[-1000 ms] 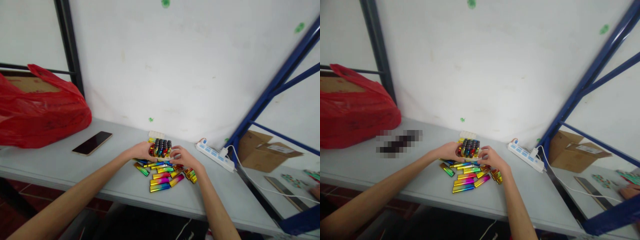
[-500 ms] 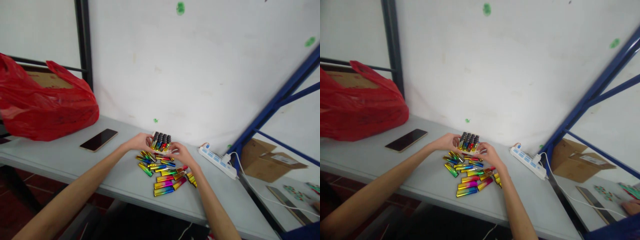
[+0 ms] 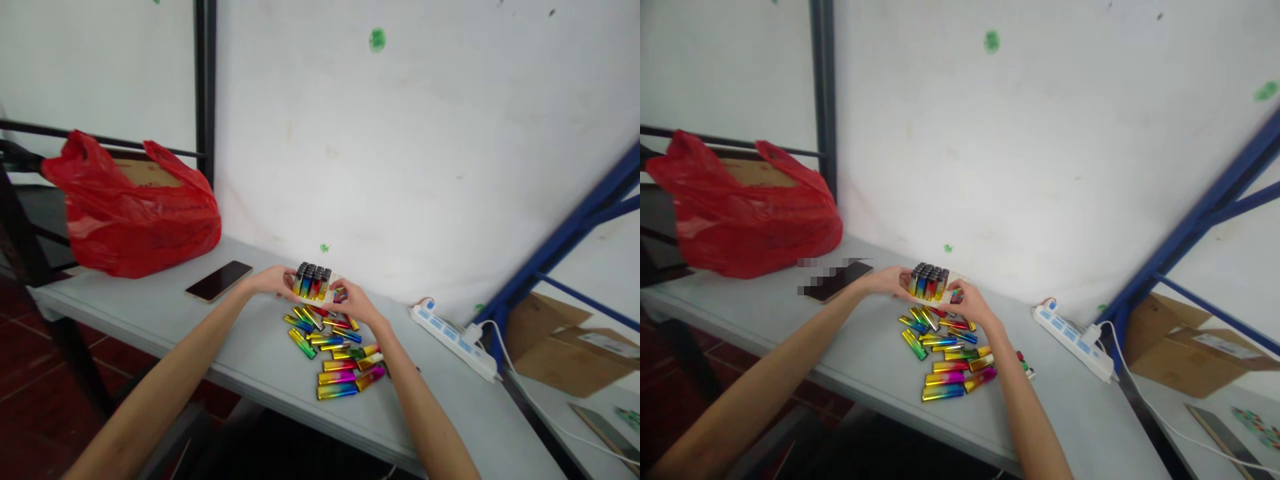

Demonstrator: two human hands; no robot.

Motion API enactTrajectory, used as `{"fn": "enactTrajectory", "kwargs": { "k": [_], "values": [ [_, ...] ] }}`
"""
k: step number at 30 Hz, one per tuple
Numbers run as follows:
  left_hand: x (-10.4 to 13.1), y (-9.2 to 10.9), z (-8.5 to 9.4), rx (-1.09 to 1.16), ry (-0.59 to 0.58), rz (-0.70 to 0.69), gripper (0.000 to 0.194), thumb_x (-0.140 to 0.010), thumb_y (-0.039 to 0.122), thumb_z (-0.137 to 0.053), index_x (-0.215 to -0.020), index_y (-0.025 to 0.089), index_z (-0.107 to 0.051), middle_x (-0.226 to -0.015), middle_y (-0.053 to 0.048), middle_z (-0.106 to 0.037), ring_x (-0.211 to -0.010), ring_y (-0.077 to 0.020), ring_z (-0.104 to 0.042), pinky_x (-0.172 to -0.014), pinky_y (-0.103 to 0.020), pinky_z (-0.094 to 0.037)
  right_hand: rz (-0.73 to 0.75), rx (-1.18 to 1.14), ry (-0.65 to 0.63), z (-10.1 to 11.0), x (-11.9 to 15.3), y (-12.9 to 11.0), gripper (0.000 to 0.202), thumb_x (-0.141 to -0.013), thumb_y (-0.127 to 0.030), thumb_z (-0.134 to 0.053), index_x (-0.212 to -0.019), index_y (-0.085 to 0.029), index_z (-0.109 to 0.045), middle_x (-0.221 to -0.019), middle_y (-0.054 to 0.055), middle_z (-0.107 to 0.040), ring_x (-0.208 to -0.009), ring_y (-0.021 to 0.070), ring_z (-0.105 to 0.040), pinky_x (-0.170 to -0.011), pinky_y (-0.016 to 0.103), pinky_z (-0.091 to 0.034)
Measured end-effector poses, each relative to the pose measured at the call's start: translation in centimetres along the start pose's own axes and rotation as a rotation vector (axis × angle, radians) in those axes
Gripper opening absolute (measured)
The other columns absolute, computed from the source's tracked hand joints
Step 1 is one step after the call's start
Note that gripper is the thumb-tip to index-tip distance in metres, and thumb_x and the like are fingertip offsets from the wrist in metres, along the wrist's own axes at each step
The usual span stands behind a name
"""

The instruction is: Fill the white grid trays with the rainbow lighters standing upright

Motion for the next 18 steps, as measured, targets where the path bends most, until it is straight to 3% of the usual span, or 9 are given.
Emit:
{"fn": "enactTrajectory", "kwargs": {
  "k": [5,8,13,18],
  "values": [
    [-0.7,0.2,-1.3,-0.124,0.013,0.003,0.074,-0.050,0.058,-0.088,-0.107,0.016,-0.069,-0.078,-0.002,-0.073,-0.067,-0.0189,-0.064,-0.058,-0.025,-0.044,-0.063,0.081,-0.012,0.0,1.7,1.5,0.061,-0.068,-0.055,-0.084,-0.109,-0.017,-0.060,-0.090,0.002,-0.067,-0.070,0.0144,-0.059,-0.066,0.028,-0.047],
    [-1.4,0.9,-1.9,-0.207,0.041,-0.023,0.074,-0.052,0.059,-0.087,-0.110,0.018,-0.069,-0.079,0.000,-0.073,-0.069,-0.0184,-0.065,-0.060,-0.024,-0.043,-0.061,0.089,-0.015,0.5,2.8,1.7,0.059,-0.069,-0.052,-0.084,-0.111,-0.018,-0.060,-0.097,0.003,-0.068,-0.072,0.0141,-0.059,-0.067,0.028,-0.046],
    [-2.0,1.6,-3.3,-0.295,-0.011,-0.042,0.074,-0.053,0.061,-0.085,-0.112,0.019,-0.070,-0.075,0.001,-0.072,-0.067,-0.0181,-0.063,-0.060,-0.023,-0.040,-0.067,0.100,-0.016,0.7,4.3,2.2,0.056,-0.070,-0.050,-0.084,-0.108,-0.017,-0.060,-0.104,0.005,-0.068,-0.076,0.0153,-0.059,-0.071,0.029,-0.047],
    [-1.9,1.0,-3.7,-0.353,0.025,-0.023,0.068,-0.055,0.065,-0.083,-0.103,0.019,-0.071,-0.076,0.001,-0.070,-0.067,-0.0179,-0.061,-0.060,-0.024,-0.039,-0.037,0.087,-0.056,1.2,5.6,3.0,0.057,-0.078,-0.043,-0.080,-0.124,-0.019,-0.056,-0.119,0.007,-0.065,-0.088,0.0176,-0.062,-0.083,0.034,-0.050]
  ]
}}
Point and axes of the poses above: each hand's wrist, its own x-axis away from the middle knuckle, its own z-axis out of the back of the hand, y = z × x, the point moved 7 cm from there along -x, towards the middle knuckle
